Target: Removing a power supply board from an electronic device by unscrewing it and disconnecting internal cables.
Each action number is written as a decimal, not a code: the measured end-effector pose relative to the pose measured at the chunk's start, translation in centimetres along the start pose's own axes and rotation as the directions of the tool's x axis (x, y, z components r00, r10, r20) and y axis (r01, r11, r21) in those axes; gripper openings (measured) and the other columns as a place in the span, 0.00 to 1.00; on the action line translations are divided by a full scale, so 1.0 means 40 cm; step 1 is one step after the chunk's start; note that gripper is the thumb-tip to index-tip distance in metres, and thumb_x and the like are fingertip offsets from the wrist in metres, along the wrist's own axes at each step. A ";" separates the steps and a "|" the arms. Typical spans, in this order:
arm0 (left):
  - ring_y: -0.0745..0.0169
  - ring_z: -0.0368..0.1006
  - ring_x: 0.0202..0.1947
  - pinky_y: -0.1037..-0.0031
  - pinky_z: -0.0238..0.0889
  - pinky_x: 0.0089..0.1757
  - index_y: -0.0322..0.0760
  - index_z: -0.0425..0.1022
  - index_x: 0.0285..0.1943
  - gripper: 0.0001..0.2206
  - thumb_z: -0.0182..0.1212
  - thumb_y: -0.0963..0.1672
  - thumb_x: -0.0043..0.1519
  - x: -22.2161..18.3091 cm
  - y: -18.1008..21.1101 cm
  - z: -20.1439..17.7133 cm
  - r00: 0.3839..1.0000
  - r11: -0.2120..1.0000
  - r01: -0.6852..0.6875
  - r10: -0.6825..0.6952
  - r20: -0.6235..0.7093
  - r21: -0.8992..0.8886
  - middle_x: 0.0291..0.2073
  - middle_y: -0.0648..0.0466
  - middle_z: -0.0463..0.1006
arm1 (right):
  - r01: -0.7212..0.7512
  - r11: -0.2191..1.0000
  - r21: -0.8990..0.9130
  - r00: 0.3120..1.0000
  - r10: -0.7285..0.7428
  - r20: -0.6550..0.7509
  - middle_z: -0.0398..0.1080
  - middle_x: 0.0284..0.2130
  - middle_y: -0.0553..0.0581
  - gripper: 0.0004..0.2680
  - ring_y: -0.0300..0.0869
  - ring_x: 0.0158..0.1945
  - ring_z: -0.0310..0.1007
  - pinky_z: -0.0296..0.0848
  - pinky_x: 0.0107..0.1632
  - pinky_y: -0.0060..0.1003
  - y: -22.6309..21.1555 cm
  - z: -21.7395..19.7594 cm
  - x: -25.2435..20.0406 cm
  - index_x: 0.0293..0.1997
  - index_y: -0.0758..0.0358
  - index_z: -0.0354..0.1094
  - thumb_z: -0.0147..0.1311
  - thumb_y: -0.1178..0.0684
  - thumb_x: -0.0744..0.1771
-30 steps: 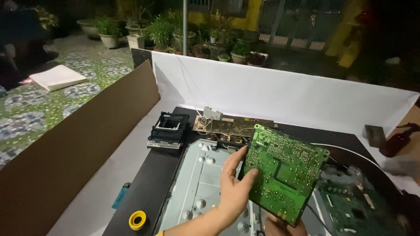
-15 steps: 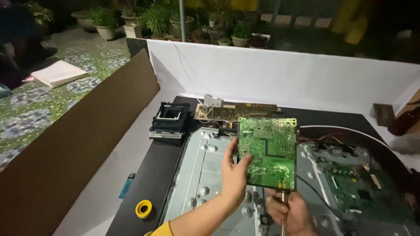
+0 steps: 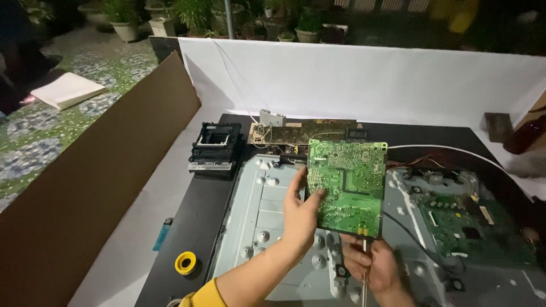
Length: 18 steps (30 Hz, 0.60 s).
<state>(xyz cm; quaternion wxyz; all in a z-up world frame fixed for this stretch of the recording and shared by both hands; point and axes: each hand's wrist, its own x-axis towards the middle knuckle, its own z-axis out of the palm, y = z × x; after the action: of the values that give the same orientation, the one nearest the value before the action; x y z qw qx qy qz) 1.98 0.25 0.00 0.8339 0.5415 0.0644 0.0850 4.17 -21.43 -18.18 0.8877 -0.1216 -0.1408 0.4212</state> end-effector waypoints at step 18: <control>0.49 0.51 0.76 0.57 0.56 0.66 0.36 0.57 0.75 0.34 0.60 0.37 0.56 0.005 -0.014 -0.007 0.996 0.994 -0.045 0.052 0.066 -0.104 0.76 0.44 0.57 | -0.040 0.996 0.074 0.992 0.030 0.125 0.65 0.21 0.52 0.06 0.38 0.22 0.61 0.61 0.25 0.32 0.015 0.023 0.004 0.41 0.58 0.55 0.50 0.52 0.67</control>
<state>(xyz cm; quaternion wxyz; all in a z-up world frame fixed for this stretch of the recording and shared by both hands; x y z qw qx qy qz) 2.17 0.33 -0.65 0.8599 0.5021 0.0182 0.0898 3.50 -20.84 -17.52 0.8737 -0.0636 -0.1773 0.4486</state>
